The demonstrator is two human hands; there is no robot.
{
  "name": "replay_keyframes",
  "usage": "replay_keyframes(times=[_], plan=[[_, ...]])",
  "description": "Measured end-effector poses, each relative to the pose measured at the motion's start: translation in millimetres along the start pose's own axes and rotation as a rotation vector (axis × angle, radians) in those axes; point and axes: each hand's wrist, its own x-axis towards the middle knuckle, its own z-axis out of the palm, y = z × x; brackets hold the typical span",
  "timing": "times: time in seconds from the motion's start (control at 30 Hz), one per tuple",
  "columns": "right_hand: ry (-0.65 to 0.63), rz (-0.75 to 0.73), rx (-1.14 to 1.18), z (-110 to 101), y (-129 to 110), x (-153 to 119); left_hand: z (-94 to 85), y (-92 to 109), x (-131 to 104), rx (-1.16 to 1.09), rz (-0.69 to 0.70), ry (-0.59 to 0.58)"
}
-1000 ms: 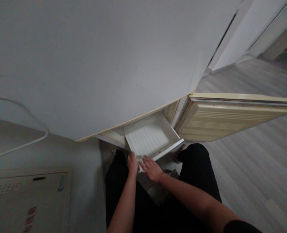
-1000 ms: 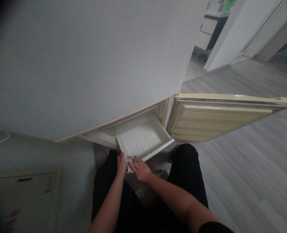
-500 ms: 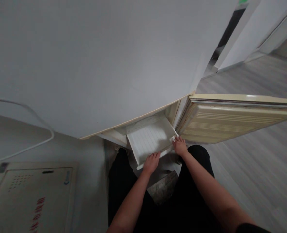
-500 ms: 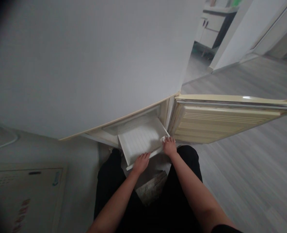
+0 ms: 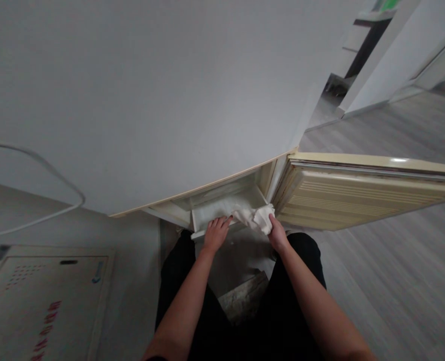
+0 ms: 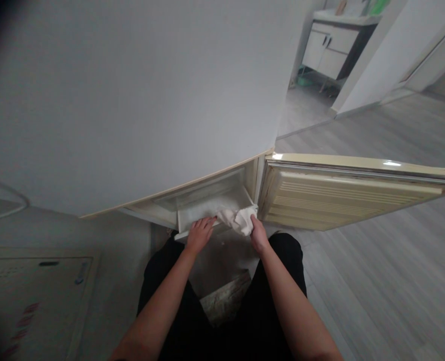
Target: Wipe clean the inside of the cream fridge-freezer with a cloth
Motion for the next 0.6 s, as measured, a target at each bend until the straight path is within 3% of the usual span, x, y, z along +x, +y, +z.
replay_keyframes(times=[0.1, 0.17, 0.3, 0.4, 0.43, 0.53, 0.6], plan=[[-0.015, 0.061, 0.104, 6, -2, 2, -3.0, -20, 17, -0.090, 0.025, 0.028], [-0.052, 0.107, 0.127, 10, -1, 3, 0.0, -18, 18, -0.158, 0.034, 0.059], [-0.134, 0.173, 0.141, 12, 2, 0, 9.2, 26, 5, -0.304, 0.030, 0.164], [-0.201, 0.178, 0.050, 13, 2, -6, 7.2, 64, -4, -0.579, -0.084, 0.414], [-0.230, 0.181, 0.022, 14, 2, -8, 4.5, 72, -6, -0.607, -0.121, 0.441], [-0.293, 0.194, -0.008, 18, 2, -13, -5.3, 80, -9, -0.584, -0.141, 0.435], [-0.261, 0.186, -0.010, 19, 4, -13, -10.8, 78, -11, -0.559, -0.140, 0.469]])
